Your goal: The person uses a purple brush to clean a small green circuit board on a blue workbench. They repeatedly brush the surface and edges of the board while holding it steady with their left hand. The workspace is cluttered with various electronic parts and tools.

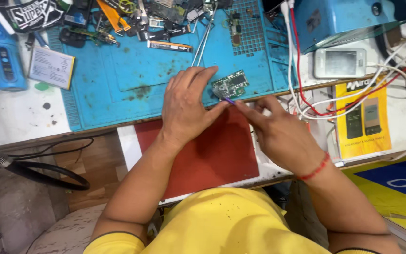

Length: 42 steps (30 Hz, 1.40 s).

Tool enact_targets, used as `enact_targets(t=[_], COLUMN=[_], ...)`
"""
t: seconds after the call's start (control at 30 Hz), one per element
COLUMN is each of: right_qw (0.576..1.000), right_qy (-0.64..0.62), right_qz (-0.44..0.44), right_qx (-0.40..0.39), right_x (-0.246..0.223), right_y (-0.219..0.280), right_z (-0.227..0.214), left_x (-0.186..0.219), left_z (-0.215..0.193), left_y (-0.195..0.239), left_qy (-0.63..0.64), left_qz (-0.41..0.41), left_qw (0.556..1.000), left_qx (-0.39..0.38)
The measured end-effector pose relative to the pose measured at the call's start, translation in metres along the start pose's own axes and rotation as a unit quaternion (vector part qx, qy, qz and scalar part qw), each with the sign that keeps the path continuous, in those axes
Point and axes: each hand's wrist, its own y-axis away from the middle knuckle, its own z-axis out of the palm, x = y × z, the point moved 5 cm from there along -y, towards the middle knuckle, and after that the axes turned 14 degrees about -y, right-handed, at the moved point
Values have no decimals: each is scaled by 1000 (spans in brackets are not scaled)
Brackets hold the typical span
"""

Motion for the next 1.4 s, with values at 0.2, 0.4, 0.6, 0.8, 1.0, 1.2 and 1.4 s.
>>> enact_targets(t=[0.2, 0.4, 0.6, 0.8, 1.0, 1.2, 1.4], right_qw=[997, 998, 999, 990, 989, 988, 993], right_qy=[28, 25, -7, -11, 1, -22, -4], right_qz=[70, 54, 42, 61, 51, 47, 71], right_qx=[22, -22, 24, 126, 140, 146, 93], right_x=[-3, -2, 9, 19, 24, 23, 16], right_y=[0, 0, -13, 9, 12, 11, 10], right_z=[-5, -10, 9, -3, 0, 3, 8], left_x=[-3, -1, -7, -2, 2, 1, 2], left_z=[3, 1, 4, 1, -3, -1, 0], left_y=[0, -1, -2, -4, -7, -6, -7], left_qy=[9, 4, -15, -7, -26, -11, -15], left_qz=[-6, 6, 14, 36, 38, 24, 26], left_qw=[1000, 1000, 1000, 999, 999, 999, 999], left_qx=[-16, 8, -6, -19, -26, -31, -24])
